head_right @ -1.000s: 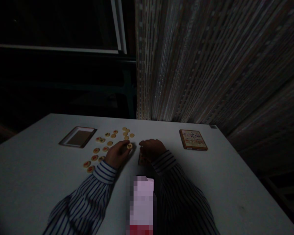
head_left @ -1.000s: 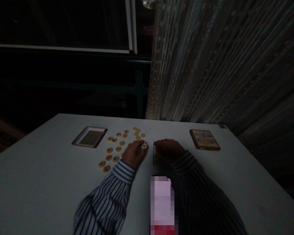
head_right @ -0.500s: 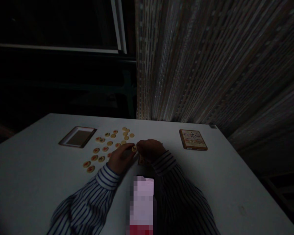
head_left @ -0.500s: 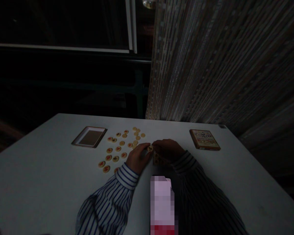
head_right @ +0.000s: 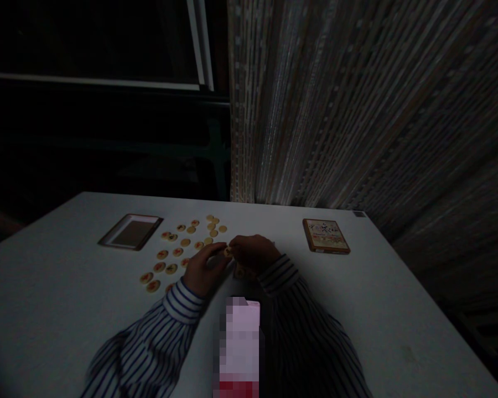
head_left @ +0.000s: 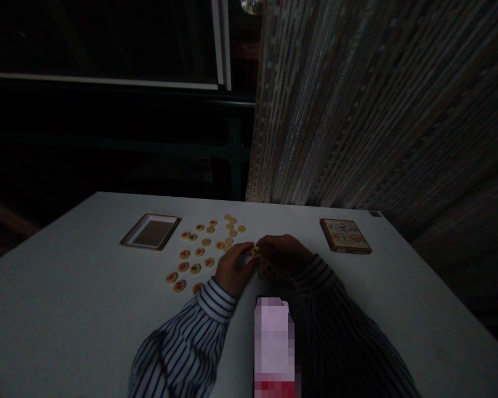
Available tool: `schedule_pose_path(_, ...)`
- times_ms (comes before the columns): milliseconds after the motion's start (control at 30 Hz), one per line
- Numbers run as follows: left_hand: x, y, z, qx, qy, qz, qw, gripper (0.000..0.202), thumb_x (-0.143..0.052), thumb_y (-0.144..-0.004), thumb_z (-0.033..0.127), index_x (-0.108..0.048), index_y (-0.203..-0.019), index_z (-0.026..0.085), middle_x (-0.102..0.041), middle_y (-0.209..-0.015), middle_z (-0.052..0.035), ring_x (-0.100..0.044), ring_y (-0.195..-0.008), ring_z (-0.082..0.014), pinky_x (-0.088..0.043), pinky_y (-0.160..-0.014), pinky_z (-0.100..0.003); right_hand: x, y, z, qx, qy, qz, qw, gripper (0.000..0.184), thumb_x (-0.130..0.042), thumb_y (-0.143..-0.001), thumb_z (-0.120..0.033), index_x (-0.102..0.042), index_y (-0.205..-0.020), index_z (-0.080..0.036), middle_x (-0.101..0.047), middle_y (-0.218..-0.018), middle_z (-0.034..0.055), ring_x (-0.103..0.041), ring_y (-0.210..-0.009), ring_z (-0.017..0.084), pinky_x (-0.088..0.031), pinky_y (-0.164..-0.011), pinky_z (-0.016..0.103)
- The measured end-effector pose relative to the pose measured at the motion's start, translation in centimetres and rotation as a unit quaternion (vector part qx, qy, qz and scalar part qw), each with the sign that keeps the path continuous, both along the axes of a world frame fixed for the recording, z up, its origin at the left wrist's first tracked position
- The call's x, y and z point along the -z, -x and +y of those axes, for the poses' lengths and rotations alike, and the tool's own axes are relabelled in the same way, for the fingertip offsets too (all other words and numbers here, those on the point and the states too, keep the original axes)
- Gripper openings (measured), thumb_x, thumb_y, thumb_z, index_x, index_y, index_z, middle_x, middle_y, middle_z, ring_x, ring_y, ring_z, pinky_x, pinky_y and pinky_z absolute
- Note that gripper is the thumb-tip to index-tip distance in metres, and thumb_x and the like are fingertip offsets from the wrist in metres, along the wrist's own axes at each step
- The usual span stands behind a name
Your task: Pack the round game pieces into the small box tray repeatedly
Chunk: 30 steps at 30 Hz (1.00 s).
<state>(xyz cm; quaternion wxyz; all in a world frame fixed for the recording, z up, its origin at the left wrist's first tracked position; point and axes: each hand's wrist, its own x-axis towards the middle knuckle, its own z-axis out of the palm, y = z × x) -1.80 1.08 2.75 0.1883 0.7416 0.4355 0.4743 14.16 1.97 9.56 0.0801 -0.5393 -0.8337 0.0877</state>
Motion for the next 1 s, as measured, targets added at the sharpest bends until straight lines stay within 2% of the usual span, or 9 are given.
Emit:
schedule_pose_path(167,0.2,-0.3,0.1,0.007,0.092,-0.093,0.991,0.029,-0.061,-0.069,0.023,-0.056,-0.097,0.016,-0.065,-0.089,-0.0062,-0.061,-0.083,-0.0159,-0.049,-0.079,-0.031,0.3,-0.3,0.1,0.004,0.000,0.019,1.000,0.025,-0.043,-0.081,-0.030,-0.058,-0.101,-0.024,-0.067,-0.092,0.0019,-0.062,-0.083,0.015,-0.044,-0.072,0.024)
schedule_pose_path(267,0.3,-0.5,0.2,0.036,0.155,-0.162,0.974,0.028,-0.062,-0.067,0.023,-0.057,-0.093,0.014,-0.066,-0.083,-0.0059,-0.062,-0.076,-0.0147,-0.050,-0.074,-0.029,0.5,-0.4,0.2,-0.007,-0.003,0.039,0.999,0.025,-0.043,-0.081,-0.030,-0.058,-0.101,-0.024,-0.067,-0.091,0.0018,-0.062,-0.083,0.015,-0.044,-0.072,0.023)
schedule_pose_path(433,0.2,-0.8,0.2,0.057,0.215,-0.256,0.941,0.026,-0.065,-0.063,0.024,-0.059,-0.085,0.013,-0.067,-0.076,-0.0051,-0.063,-0.069,-0.0142,-0.052,-0.067,-0.027,0.4,-0.5,0.1,-0.010,-0.002,0.057,0.998,0.024,-0.044,-0.081,-0.031,-0.058,-0.100,-0.025,-0.068,-0.089,0.0007,-0.062,-0.082,0.015,-0.045,-0.070,0.023)
schedule_pose_path(667,0.5,-1.1,0.3,0.066,0.247,-0.317,0.913,0.027,-0.067,-0.059,0.022,-0.060,-0.084,0.014,-0.067,-0.075,-0.0041,-0.063,-0.068,-0.0139,-0.051,-0.065,-0.025,0.7,-0.3,0.2,-0.003,-0.013,0.036,0.999,0.025,-0.044,-0.082,-0.029,-0.056,-0.103,-0.025,-0.067,-0.090,0.0008,-0.062,-0.081,0.014,-0.044,-0.070,0.024)
schedule_pose_path(833,0.0,-1.1,0.2,0.072,0.275,-0.351,0.892,0.024,-0.067,-0.058,0.022,-0.061,-0.080,0.015,-0.068,-0.076,-0.0051,-0.064,-0.072,-0.0154,-0.052,-0.069,-0.027,0.7,-0.2,0.1,-0.007,-0.017,0.040,0.999,0.024,-0.043,-0.082,-0.030,-0.057,-0.102,-0.026,-0.067,-0.087,0.0003,-0.062,-0.078,0.014,-0.044,-0.067,0.023)
schedule_pose_path(1000,-0.6,-1.2,0.1,0.062,0.266,-0.329,0.904,0.022,-0.066,-0.061,0.027,-0.063,-0.079,0.015,-0.069,-0.079,-0.0059,-0.064,-0.076,-0.0173,-0.052,-0.073,-0.030,0.3,-0.1,-0.3,0.004,-0.021,0.032,0.999,0.024,-0.042,-0.083,-0.030,-0.058,-0.100,-0.025,-0.068,-0.087,0.0009,-0.062,-0.077,0.014,-0.044,-0.066,0.023)
